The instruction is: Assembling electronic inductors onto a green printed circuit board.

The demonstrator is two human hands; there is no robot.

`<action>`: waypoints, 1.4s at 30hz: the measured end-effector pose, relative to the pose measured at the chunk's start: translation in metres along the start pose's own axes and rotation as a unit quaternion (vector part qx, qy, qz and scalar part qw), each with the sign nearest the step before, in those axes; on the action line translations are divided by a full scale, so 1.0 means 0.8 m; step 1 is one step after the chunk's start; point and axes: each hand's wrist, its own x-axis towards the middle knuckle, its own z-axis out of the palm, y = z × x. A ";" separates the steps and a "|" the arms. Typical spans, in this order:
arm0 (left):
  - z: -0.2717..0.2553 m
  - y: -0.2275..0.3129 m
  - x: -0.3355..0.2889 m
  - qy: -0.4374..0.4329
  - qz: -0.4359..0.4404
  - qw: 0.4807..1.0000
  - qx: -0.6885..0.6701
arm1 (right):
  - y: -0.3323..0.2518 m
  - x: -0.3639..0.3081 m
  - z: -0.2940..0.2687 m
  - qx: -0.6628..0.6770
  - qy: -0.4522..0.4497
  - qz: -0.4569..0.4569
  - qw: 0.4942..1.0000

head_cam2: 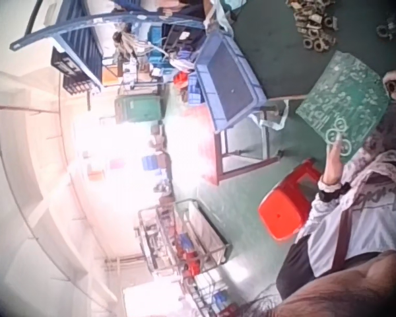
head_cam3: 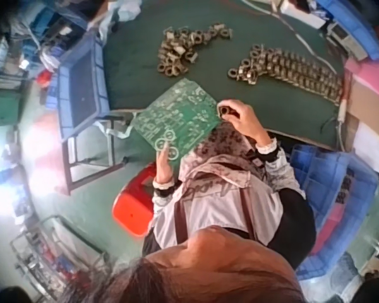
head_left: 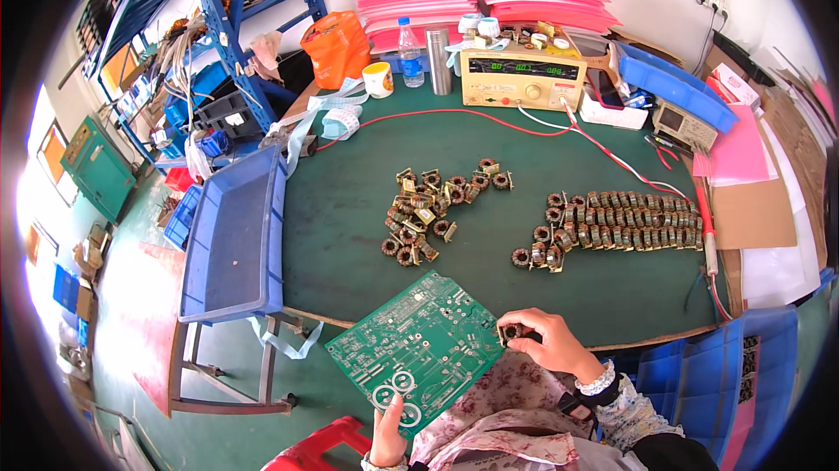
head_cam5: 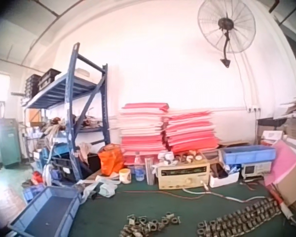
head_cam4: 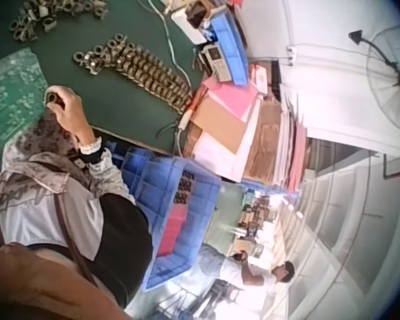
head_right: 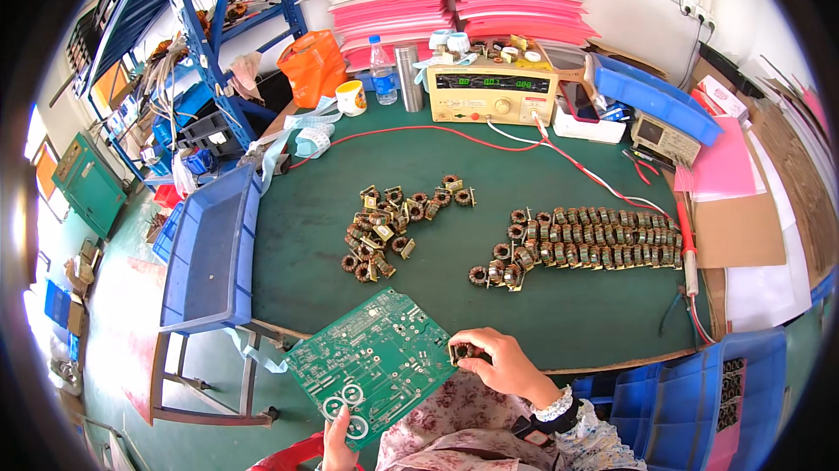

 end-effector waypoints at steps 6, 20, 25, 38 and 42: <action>-0.006 -0.005 -0.002 0.006 0.003 1.000 -0.015 | 0.002 0.004 0.012 -0.064 0.054 -0.082 0.993; -0.024 -0.011 0.001 -0.101 0.252 0.893 0.359 | -0.022 0.023 0.020 -0.248 -0.046 -0.164 0.954; -0.026 -0.018 0.003 -0.074 0.213 0.916 0.332 | -0.012 0.032 0.017 -0.191 -0.081 -0.161 0.965; 0.007 0.011 -0.006 -0.057 0.193 0.906 0.372 | 0.019 0.012 0.020 0.271 0.154 -0.002 0.950; 0.005 0.012 -0.009 -0.050 0.187 0.892 0.410 | 0.027 0.022 -0.041 -0.061 0.344 -0.022 0.937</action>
